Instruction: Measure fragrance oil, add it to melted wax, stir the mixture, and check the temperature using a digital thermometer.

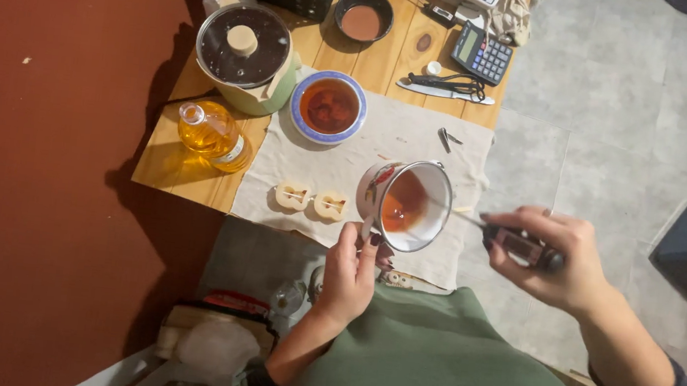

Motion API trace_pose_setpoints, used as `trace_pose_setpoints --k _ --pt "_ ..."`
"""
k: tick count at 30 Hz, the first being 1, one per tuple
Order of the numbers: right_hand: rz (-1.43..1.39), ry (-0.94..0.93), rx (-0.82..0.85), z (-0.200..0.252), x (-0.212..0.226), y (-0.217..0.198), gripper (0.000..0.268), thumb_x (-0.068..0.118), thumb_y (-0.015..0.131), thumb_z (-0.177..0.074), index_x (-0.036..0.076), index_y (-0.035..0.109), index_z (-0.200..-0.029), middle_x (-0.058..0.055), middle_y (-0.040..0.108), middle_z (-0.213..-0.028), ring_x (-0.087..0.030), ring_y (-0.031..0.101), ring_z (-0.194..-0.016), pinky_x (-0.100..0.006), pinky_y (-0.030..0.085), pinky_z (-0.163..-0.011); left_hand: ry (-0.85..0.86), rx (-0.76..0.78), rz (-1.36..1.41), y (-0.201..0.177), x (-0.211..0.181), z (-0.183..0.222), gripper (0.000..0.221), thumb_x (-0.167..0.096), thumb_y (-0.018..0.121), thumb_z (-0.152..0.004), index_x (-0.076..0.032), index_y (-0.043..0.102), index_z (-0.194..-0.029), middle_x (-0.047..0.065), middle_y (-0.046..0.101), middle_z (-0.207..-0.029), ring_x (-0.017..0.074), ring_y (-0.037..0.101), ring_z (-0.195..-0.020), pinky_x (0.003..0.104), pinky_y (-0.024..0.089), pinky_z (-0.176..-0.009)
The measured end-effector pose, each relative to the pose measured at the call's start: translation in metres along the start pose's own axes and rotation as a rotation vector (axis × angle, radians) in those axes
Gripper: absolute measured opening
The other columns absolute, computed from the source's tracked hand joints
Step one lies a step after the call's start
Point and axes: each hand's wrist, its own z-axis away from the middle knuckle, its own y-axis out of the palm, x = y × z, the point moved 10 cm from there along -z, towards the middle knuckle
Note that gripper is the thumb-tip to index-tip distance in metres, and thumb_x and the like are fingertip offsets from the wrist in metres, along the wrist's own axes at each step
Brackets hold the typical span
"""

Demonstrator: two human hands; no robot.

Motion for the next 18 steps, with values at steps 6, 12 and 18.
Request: trace_pose_setpoints --k 6,12,18 --pt "-0.028 0.008 -0.029 0.005 -0.001 0.001 0.032 0.007 0.078 -0.074 0.007 0.077 -0.105 -0.003 0.072 -0.076 -0.010 0.065 -0.058 -0.025 0.051 -0.054 -0.007 0.011 0.019 -0.009 -0.005 -0.004 0.018 -0.016 0.049 -0.109 0.002 0.052 -0.107 0.009 0.071 -0.086 0.0137 0.072 -0.074 0.027 0.059 -0.065" --pt "-0.071 -0.041 -0.039 0.004 0.002 0.003 0.033 0.007 0.077 -0.075 0.008 0.077 -0.108 -0.002 0.073 -0.076 -0.010 0.069 -0.060 -0.026 0.054 -0.056 -0.050 0.019 0.097 -0.009 -0.004 -0.007 0.020 -0.016 0.047 -0.109 0.003 0.053 -0.110 0.009 0.071 -0.085 0.0133 0.071 -0.073 0.028 0.060 -0.067" --pt "-0.087 -0.011 -0.025 0.004 -0.003 0.007 0.032 0.008 0.077 -0.073 0.009 0.077 -0.105 -0.003 0.077 -0.081 -0.011 0.071 -0.058 -0.026 0.056 -0.053 -0.040 0.012 0.064 -0.010 -0.002 -0.003 0.020 -0.017 0.048 -0.109 0.003 0.053 -0.107 0.008 0.070 -0.084 0.0125 0.069 -0.071 0.028 0.060 -0.066"
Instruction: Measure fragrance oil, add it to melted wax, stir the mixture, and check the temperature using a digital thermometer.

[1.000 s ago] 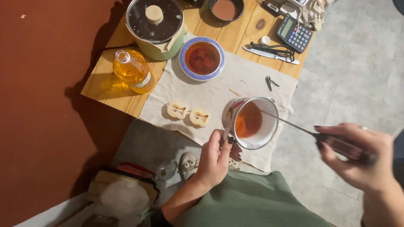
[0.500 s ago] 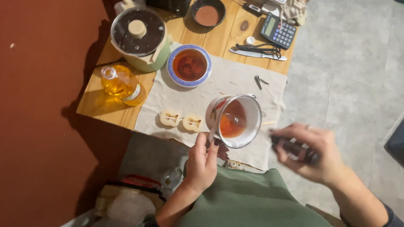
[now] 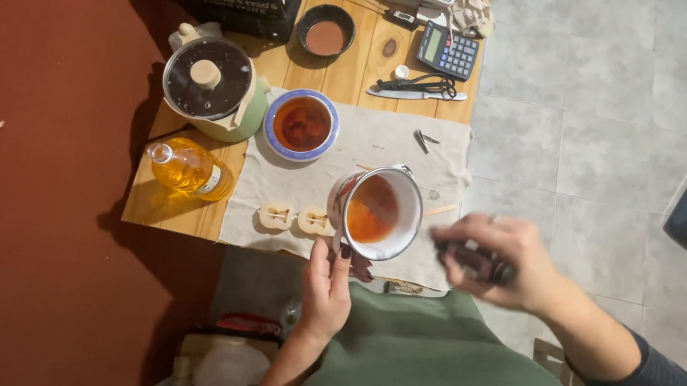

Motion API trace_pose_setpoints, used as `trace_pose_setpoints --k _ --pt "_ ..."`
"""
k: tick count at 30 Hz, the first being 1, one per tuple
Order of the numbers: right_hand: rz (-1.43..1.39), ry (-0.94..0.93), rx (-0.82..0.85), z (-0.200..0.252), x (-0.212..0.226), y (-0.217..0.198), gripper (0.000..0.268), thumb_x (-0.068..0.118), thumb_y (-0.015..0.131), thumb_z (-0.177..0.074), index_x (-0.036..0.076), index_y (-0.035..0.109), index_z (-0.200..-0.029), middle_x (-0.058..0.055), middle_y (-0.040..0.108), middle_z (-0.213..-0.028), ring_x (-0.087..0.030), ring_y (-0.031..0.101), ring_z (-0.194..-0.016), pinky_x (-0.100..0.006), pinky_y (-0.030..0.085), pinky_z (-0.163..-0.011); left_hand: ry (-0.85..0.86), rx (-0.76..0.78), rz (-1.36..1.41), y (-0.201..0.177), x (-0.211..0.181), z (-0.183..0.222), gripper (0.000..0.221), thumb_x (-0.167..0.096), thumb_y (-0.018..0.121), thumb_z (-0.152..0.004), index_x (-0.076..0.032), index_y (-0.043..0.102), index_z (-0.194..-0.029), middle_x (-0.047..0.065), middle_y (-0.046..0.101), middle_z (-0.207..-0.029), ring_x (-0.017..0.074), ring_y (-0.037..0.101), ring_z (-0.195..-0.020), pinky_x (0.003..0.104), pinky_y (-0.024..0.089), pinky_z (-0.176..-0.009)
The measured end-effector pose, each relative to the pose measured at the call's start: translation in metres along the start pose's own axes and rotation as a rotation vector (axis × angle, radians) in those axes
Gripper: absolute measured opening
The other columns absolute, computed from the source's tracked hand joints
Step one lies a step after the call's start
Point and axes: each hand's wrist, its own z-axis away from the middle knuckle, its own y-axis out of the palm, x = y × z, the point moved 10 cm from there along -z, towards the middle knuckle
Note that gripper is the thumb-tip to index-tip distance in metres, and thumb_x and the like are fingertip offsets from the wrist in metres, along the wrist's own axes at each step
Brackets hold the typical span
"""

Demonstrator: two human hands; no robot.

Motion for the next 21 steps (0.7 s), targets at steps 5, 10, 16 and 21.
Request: trace_pose_setpoints --k 5,10,16,21 --pt "0.034 -0.081 0.010 -0.003 0.007 -0.006 0.031 0.009 0.078 -0.072 0.009 0.075 -0.104 -0.004 0.075 -0.082 -0.015 0.072 -0.064 -0.027 0.057 -0.059 0.000 -0.019 -0.011 0.002 0.001 0.001 0.020 -0.017 0.048 -0.110 0.002 0.052 -0.105 0.008 0.070 -0.082 0.0125 0.070 -0.071 0.028 0.060 -0.066" --pt "-0.038 -0.045 0.010 -0.001 -0.004 -0.011 0.032 0.005 0.077 -0.075 0.006 0.076 -0.106 -0.005 0.074 -0.082 -0.013 0.071 -0.064 -0.026 0.055 -0.059 0.014 -0.029 -0.038 0.003 -0.008 0.000 0.020 -0.017 0.048 -0.109 0.003 0.051 -0.104 0.008 0.070 -0.082 0.0116 0.070 -0.071 0.027 0.061 -0.065" --pt "-0.042 0.050 0.007 0.003 -0.019 -0.014 0.033 0.006 0.079 -0.072 0.006 0.077 -0.105 -0.004 0.075 -0.078 -0.011 0.070 -0.059 -0.025 0.054 -0.056 0.044 -0.031 -0.082 0.004 -0.017 0.000 0.021 -0.017 0.048 -0.110 0.002 0.051 -0.105 0.008 0.071 -0.083 0.0110 0.070 -0.072 0.027 0.059 -0.065" --pt "-0.043 -0.007 -0.005 0.002 -0.018 -0.013 0.031 0.007 0.078 -0.074 0.006 0.077 -0.105 -0.005 0.075 -0.082 -0.010 0.072 -0.063 -0.024 0.056 -0.058 0.049 -0.040 -0.074 0.004 -0.015 -0.001 0.021 -0.018 0.048 -0.110 0.002 0.052 -0.104 0.008 0.071 -0.082 0.0111 0.069 -0.071 0.027 0.059 -0.066"
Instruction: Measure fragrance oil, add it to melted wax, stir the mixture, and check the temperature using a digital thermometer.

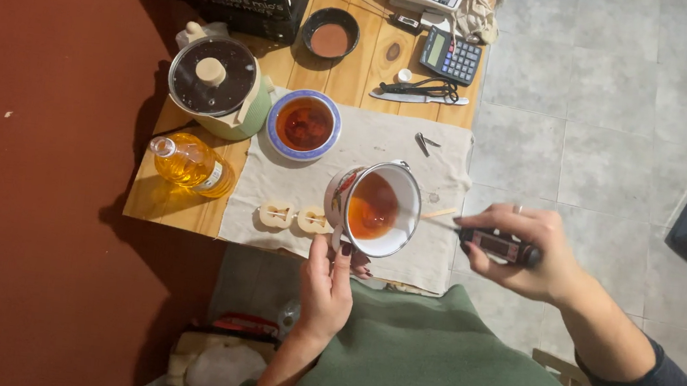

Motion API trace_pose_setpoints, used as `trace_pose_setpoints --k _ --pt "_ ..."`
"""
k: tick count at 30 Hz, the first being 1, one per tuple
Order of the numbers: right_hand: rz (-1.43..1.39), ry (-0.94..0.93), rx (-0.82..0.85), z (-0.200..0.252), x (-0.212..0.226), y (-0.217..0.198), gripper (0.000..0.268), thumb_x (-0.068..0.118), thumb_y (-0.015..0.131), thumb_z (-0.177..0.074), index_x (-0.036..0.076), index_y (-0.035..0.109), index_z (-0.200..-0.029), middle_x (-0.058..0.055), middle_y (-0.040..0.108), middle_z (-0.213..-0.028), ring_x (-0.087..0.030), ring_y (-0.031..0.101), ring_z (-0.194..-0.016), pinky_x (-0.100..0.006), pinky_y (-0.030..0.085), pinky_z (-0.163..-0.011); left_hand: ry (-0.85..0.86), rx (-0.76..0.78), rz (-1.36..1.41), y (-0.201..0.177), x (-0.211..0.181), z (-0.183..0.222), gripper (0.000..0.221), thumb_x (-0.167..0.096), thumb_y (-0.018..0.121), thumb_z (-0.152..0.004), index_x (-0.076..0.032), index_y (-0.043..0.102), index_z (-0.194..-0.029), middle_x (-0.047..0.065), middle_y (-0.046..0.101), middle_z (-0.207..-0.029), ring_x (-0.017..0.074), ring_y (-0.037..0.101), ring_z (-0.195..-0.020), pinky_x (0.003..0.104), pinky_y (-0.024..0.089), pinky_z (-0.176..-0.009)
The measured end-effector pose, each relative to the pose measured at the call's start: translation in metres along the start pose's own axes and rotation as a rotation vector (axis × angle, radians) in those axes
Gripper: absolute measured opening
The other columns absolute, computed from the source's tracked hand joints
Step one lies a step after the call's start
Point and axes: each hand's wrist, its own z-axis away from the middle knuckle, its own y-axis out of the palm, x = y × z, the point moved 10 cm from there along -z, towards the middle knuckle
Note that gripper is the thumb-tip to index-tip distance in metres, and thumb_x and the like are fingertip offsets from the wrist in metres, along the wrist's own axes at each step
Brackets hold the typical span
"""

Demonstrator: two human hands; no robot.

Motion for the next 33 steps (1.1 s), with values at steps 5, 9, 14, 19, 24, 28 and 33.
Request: trace_pose_setpoints --k 5,9,14,19,24,28,33 --pt "0.004 -0.031 0.026 0.002 0.007 0.004 0.029 0.010 0.077 -0.075 0.006 0.076 -0.103 -0.004 0.076 -0.082 -0.010 0.073 -0.063 -0.023 0.057 -0.055 -0.020 0.002 -0.001 0.000 0.003 0.000 0.021 -0.018 0.048 -0.110 0.002 0.052 -0.104 0.007 0.071 -0.081 0.0115 0.070 -0.070 0.027 0.059 -0.065" --pt "0.032 -0.022 0.007 0.000 0.015 0.002 0.027 0.010 0.077 -0.076 0.006 0.077 -0.103 -0.003 0.074 -0.079 -0.011 0.071 -0.062 -0.024 0.055 -0.057 -0.005 0.006 -0.014 0.001 0.002 0.003 0.020 -0.017 0.048 -0.109 0.002 0.052 -0.104 0.008 0.071 -0.081 0.0124 0.072 -0.071 0.027 0.060 -0.065" --pt "0.028 -0.015 0.008 0.003 0.005 0.005 0.028 0.010 0.078 -0.075 0.006 0.077 -0.103 -0.002 0.074 -0.078 -0.010 0.070 -0.061 -0.024 0.054 -0.055 -0.005 -0.009 -0.028 -0.001 0.002 0.003 0.019 -0.016 0.048 -0.109 0.002 0.052 -0.104 0.009 0.072 -0.079 0.0132 0.073 -0.070 0.027 0.060 -0.064" --pt "0.017 -0.009 0.050 0.004 0.001 0.011 0.029 0.010 0.077 -0.076 0.008 0.078 -0.105 -0.003 0.077 -0.079 -0.007 0.072 -0.058 -0.022 0.056 -0.050 -0.008 0.017 -0.029 -0.001 0.005 0.002 0.019 -0.016 0.048 -0.109 0.002 0.052 -0.104 0.008 0.072 -0.080 0.0123 0.072 -0.070 0.027 0.060 -0.063" --pt "0.038 -0.039 0.024 0.005 0.003 0.011 0.028 0.010 0.076 -0.077 0.008 0.077 -0.106 -0.003 0.077 -0.080 -0.009 0.072 -0.062 -0.022 0.056 -0.054 -0.010 0.015 0.007 -0.001 0.006 0.004 0.019 -0.016 0.047 -0.109 0.002 0.052 -0.106 0.008 0.071 -0.082 0.0126 0.071 -0.070 0.028 0.061 -0.064" --pt "0.009 0.010 0.042 0.000 0.005 0.011 0.027 0.010 0.076 -0.077 0.008 0.078 -0.103 -0.002 0.076 -0.077 -0.010 0.070 -0.054 -0.023 0.054 -0.049 -0.015 0.009 0.013 -0.002 0.004 0.003 0.019 -0.016 0.047 -0.109 0.002 0.052 -0.107 0.008 0.071 -0.082 0.0123 0.071 -0.069 0.028 0.061 -0.064" --pt "0.006 -0.026 0.031 -0.001 0.013 0.007 0.027 0.010 0.076 -0.077 0.007 0.077 -0.104 -0.002 0.075 -0.077 -0.010 0.071 -0.057 -0.024 0.054 -0.052 -0.005 0.021 -0.013 -0.001 -0.001 0.001 0.019 -0.016 0.047 -0.109 0.002 0.053 -0.108 0.008 0.071 -0.081 0.0119 0.071 -0.070 0.027 0.061 -0.064"
